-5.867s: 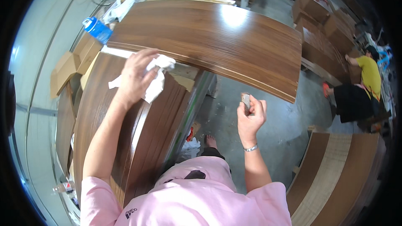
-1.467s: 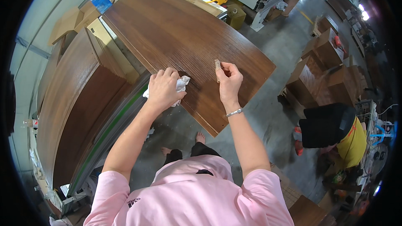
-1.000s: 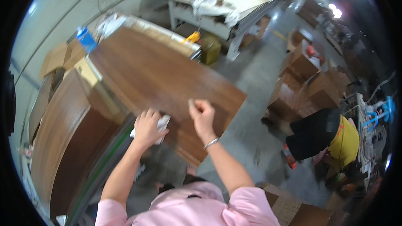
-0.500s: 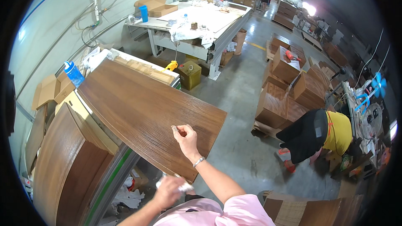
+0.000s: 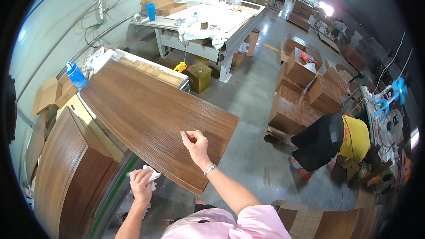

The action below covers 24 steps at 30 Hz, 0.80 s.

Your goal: The person rubs a sanding block along the edges and surfaces of wooden furniture panels, occasionally wiping the wood with a white cloth.

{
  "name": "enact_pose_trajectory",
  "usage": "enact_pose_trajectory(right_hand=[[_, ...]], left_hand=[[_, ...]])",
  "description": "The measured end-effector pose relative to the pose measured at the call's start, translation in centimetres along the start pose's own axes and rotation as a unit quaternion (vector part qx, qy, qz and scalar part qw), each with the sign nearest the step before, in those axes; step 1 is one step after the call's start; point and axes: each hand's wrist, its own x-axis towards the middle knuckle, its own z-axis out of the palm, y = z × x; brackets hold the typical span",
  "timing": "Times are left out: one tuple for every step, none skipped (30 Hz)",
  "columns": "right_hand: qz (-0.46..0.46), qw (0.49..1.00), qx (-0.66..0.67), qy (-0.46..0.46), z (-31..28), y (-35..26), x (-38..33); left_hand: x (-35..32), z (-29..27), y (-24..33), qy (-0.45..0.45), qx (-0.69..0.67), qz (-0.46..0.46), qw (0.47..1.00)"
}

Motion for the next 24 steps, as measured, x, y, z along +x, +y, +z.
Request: enact_pose_trajectory(right_hand=[[0.001,1.0,-0.001,0.004,-0.1,0.1,0.0],[-0.005,1.0,-0.008,0.006,0.0,0.2,-0.2],[-0.011,1.0,-0.015,0.007,0.2,0.2,-0.4],[-0.011,1.0,-0.015,0.006,0.3,0.1,-0.5],[-0.01,1.0,-0.016,0.007,0.4,0.0,-0.6],[-0.01,1.0,-0.018,0.007,0.3,-0.1,-0.6],[-0.007,1.0,-0.019,0.006,0.3,-0.1,-0.7],[-0.001,1.0,-0.02,0.003,0.4,0.0,-0.6],[0.008,1.0,-0.019,-0.001,0.4,0.1,-0.5],[0.011,1.0,-0.016,0.004,0.5,0.3,-0.2],[0.022,1.0,-0.01,0.003,1.0,0.0,-0.6],[0.008,1.0,-0.009,0.005,0.9,-0.3,-0.2],[-0.004,1.0,-0.009,0.01,0.3,-0.8,0.0],[-0.005,1.0,-0.004,0.016,0.1,-0.8,0.3],[-0.01,1.0,0.002,0.019,0.1,-0.5,0.6],[-0.003,1.0,-0.013,0.017,-0.3,-0.3,0.7],[0.002,1.0,-0.027,0.013,-0.5,-0.3,0.9],[0.007,1.0,-0.023,0.012,-0.4,-0.3,0.9],[0.011,1.0,-0.019,0.012,-0.4,-0.2,0.8],[0.016,1.0,-0.008,0.001,-0.4,0.1,0.8],[0.024,1.0,0.002,-0.006,-0.4,0.0,0.6],[0.025,1.0,0.007,-0.011,-0.3,0.1,0.5],[0.025,1.0,0.009,-0.013,-0.3,0.2,0.4],[0.027,1.0,0.005,-0.011,-0.8,0.3,0.3]], left_hand=[[0.3,0.0,0.6,0.014,-0.002,0.0,1.0],[0.6,-0.1,1.9,0.028,-0.002,-0.003,1.0],[0.7,0.6,4.1,0.014,-0.029,0.037,0.999],[-0.3,2.1,5.8,-0.011,-0.074,0.062,0.995],[-1.0,2.9,7.9,-0.089,-0.118,0.065,0.987],[-0.9,2.9,9.4,-0.161,-0.106,0.139,0.971],[-0.9,3.2,9.8,-0.193,-0.096,0.136,0.967],[-1.3,3.7,8.2,-0.17,-0.052,0.105,0.978],[-2.1,4.2,5.4,-0.149,-0.005,0.071,0.986],[-1.5,3.8,2.6,-0.144,0.026,-0.011,0.989],[-1.9,3.3,-0.7,-0.053,0.076,-0.034,0.995],[-1.9,3.3,-4.3,0.028,0.073,-0.068,0.995],[-0.3,2.1,-5.8,0.056,0.098,-0.12,0.986],[1.5,1.1,-6.7,0.076,0.134,-0.111,0.982],[2.2,0.2,-6.9,0.098,0.173,-0.101,0.975],[2.6,0.2,-5.0,0.058,0.139,-0.104,0.983],[3.5,0.8,-2.2,0.02,0.104,-0.107,0.989],[2.5,2.4,1.0,-0.021,0.078,-0.076,0.994],[1.1,3.9,4.3,-0.061,0.049,-0.044,0.996],[0.1,4.6,6.3,-0.085,0.008,0.071,0.994],[-0.4,4.8,7.3,-0.107,-0.034,0.188,0.976],[-0.8,5.2,6.2,-0.111,-0.015,0.144,0.983],[-1.0,5.4,4.4,-0.114,0.002,0.102,0.988],[-0.1,4.7,1.7,-0.109,0.085,0.052,0.989]])
